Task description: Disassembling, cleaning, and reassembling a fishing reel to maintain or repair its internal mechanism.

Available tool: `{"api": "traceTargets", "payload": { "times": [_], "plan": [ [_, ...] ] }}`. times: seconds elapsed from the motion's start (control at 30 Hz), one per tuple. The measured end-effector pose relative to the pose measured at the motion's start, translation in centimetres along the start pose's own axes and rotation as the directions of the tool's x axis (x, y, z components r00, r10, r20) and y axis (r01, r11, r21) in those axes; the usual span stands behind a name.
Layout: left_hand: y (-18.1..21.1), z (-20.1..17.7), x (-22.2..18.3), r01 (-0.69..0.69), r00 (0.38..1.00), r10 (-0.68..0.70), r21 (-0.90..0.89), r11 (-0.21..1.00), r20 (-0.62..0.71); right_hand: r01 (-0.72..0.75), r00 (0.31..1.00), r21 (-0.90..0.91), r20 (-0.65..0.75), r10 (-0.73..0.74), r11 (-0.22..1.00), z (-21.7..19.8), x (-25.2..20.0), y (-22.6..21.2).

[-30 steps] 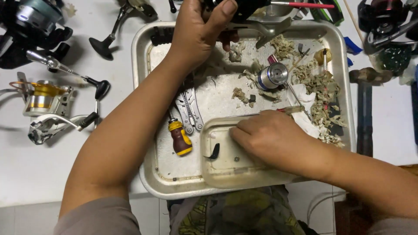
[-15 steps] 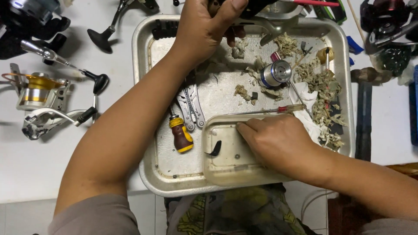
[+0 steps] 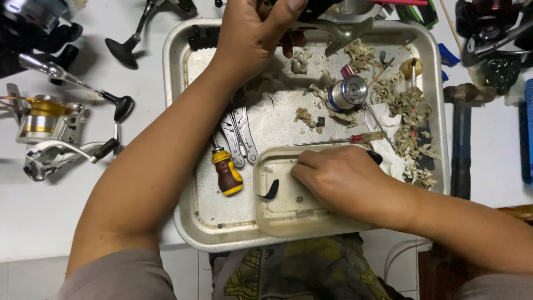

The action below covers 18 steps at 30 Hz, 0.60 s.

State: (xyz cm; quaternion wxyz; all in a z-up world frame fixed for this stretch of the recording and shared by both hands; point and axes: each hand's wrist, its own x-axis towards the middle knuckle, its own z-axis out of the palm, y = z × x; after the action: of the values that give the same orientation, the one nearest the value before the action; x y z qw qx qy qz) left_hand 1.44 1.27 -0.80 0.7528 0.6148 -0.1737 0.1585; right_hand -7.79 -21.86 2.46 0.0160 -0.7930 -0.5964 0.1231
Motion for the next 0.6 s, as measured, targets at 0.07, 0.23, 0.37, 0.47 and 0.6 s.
{"api": "traceTargets", "payload": {
  "times": [0.07, 0.23, 0.37, 0.47, 0.6],
  "plan": [
    [-0.3, 0.0, -0.1, 0.032, 0.999, -0.033, -0.01, 0.999, -0.014, -0.003, 1.0, 0.023, 0.025, 0.003, 1.0, -0.1, 0.1, -0.2],
    [0.6, -0.1, -0.2, 0.076, 0.997, -0.077, -0.017, 0.997, -0.024, 0.069, 0.998, 0.061, -0.016, -0.068, 0.996, -1.8, -0.9, -0.1],
    [1.8, 0.3, -0.3, 0.123, 0.992, -0.124, -0.014, 0.992, -0.015, 0.146, 0.956, 0.129, -0.273, -0.106, 0.981, -6.5, -1.5, 1.1],
    [1.9, 0.3, -0.3, 0.145, 0.989, -0.145, -0.011, 0.989, -0.013, 0.112, 0.9, 0.06, -0.429, -0.075, 0.992, -9.7, -1.9, 2.5],
    [1.8, 0.2, -0.3, 0.186, 0.982, -0.184, 0.089, 0.978, -0.035, 0.024, 0.756, 0.244, -0.639, 0.142, 0.969, -12.1, -1.7, 5.0]
  ]
}}
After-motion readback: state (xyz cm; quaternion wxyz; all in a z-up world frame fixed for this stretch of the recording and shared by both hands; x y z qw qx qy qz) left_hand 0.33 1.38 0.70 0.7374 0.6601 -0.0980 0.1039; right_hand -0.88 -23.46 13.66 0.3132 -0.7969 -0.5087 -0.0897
